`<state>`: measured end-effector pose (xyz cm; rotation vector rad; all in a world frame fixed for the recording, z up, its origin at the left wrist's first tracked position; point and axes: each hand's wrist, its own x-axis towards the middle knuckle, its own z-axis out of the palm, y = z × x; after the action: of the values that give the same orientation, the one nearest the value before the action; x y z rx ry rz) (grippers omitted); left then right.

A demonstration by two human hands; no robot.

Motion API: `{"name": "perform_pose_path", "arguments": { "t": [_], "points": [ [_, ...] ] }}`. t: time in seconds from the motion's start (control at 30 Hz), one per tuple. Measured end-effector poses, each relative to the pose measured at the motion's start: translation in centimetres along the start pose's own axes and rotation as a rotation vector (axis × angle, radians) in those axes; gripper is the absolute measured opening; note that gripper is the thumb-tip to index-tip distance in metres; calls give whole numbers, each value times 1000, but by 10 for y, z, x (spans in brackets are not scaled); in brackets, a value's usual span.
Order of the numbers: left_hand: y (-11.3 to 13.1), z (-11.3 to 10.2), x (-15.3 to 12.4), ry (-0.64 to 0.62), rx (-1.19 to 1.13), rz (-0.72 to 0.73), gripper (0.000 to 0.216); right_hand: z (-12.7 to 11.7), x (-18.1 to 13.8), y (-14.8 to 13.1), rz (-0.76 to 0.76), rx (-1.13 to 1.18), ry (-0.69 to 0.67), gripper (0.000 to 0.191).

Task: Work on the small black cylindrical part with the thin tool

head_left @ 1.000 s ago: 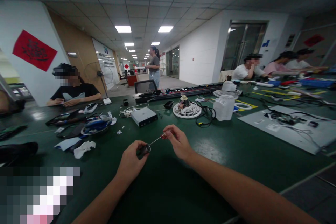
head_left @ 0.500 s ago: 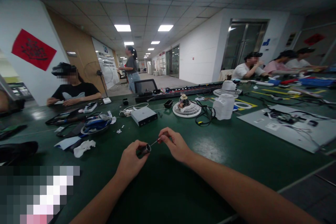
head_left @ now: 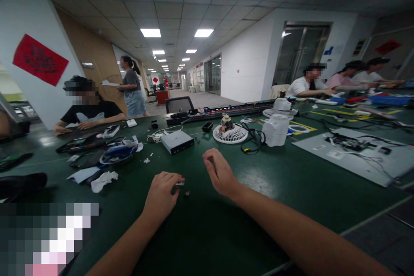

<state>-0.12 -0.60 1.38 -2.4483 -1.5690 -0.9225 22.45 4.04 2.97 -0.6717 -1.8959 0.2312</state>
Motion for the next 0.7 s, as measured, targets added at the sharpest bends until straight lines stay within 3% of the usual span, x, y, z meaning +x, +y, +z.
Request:
{"name": "perform_pose_path", "arguments": {
  "t": [0.17,0.27,0.33,0.53,0.7],
  "points": [
    [-1,-1,0,-20,55,-45,31,8,-2,-4,-122,-145,-420,10],
    [-2,-2,0,-56,52,-108,29,23,-5,-4,-126,-234,-567,30],
    [-4,-1,0,-62,41,-137,29,30,-7,-3,-118,-248,-633,19],
    [-3,-1,0,-69,-26,-180,27,20,-6,-1,-92,-224,-535,7],
    [4,-2,-2,-86,-141,-130,27,12,-3,-2,89,-141,-400,8]
  ]
}}
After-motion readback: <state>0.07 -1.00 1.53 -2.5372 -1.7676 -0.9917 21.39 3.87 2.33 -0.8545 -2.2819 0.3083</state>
